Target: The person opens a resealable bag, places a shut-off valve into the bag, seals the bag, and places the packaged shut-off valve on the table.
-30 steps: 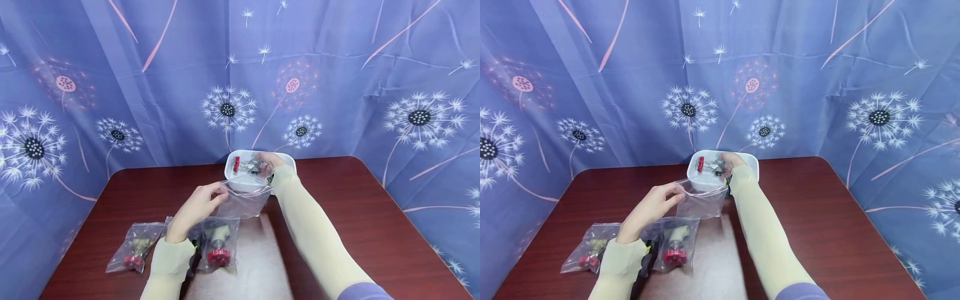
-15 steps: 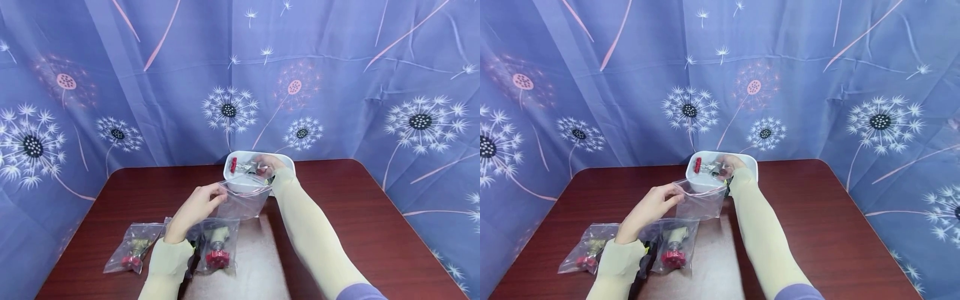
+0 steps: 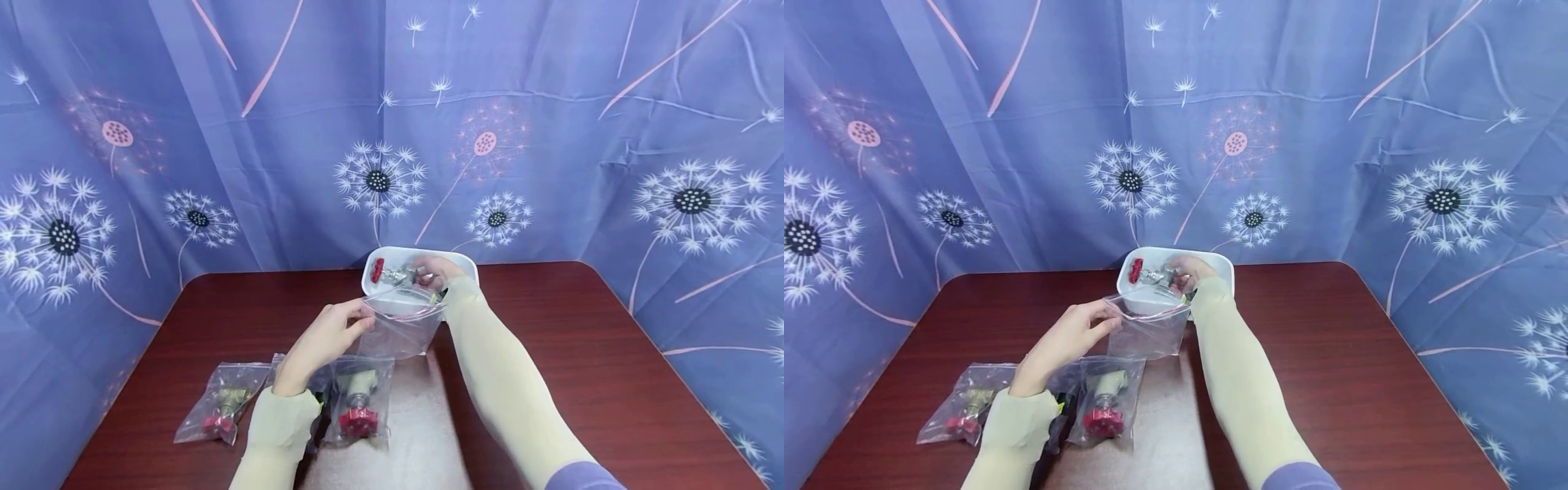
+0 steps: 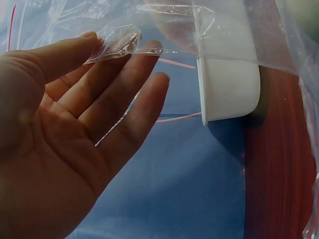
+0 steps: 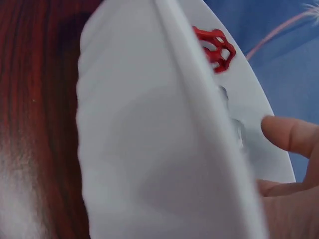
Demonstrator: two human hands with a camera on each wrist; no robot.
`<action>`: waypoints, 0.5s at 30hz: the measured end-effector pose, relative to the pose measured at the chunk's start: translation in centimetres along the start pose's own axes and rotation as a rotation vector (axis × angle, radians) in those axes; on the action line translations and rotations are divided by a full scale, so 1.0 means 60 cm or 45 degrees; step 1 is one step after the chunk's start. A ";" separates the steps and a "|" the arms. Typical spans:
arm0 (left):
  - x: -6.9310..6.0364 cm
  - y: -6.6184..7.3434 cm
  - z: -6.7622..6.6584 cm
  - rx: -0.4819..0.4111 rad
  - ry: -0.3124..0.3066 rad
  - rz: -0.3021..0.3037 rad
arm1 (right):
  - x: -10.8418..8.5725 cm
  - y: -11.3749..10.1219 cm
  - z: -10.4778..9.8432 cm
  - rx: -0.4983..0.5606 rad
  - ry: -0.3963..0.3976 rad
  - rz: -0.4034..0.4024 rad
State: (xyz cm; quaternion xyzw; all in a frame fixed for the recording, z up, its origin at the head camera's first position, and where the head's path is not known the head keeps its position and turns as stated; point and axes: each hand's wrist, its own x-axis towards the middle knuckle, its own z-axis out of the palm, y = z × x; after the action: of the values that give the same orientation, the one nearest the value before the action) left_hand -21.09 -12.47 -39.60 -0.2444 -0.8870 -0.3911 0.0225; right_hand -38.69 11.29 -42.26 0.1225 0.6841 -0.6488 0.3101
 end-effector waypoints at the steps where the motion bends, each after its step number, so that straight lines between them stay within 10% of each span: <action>1: -0.001 -0.001 0.000 0.001 0.003 -0.001 | -0.015 -0.003 0.010 -0.147 -0.012 -0.038; 5: -0.001 -0.004 -0.001 -0.009 0.011 0.003 | -0.028 0.007 0.033 -0.584 -0.013 -0.186; 12: 0.000 -0.003 0.000 -0.024 0.017 0.024 | 0.262 0.074 -0.046 -0.839 0.121 -0.341; 15: 0.001 -0.002 0.001 -0.024 0.018 0.031 | 0.214 0.077 -0.032 -0.687 0.174 -0.412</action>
State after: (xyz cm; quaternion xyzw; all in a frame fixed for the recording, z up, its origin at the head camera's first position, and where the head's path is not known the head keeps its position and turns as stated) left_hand -21.18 -12.50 -39.70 -0.2525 -0.8800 -0.4010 0.0311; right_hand -46.52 10.71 -53.57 -0.0313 0.8613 -0.4750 0.1776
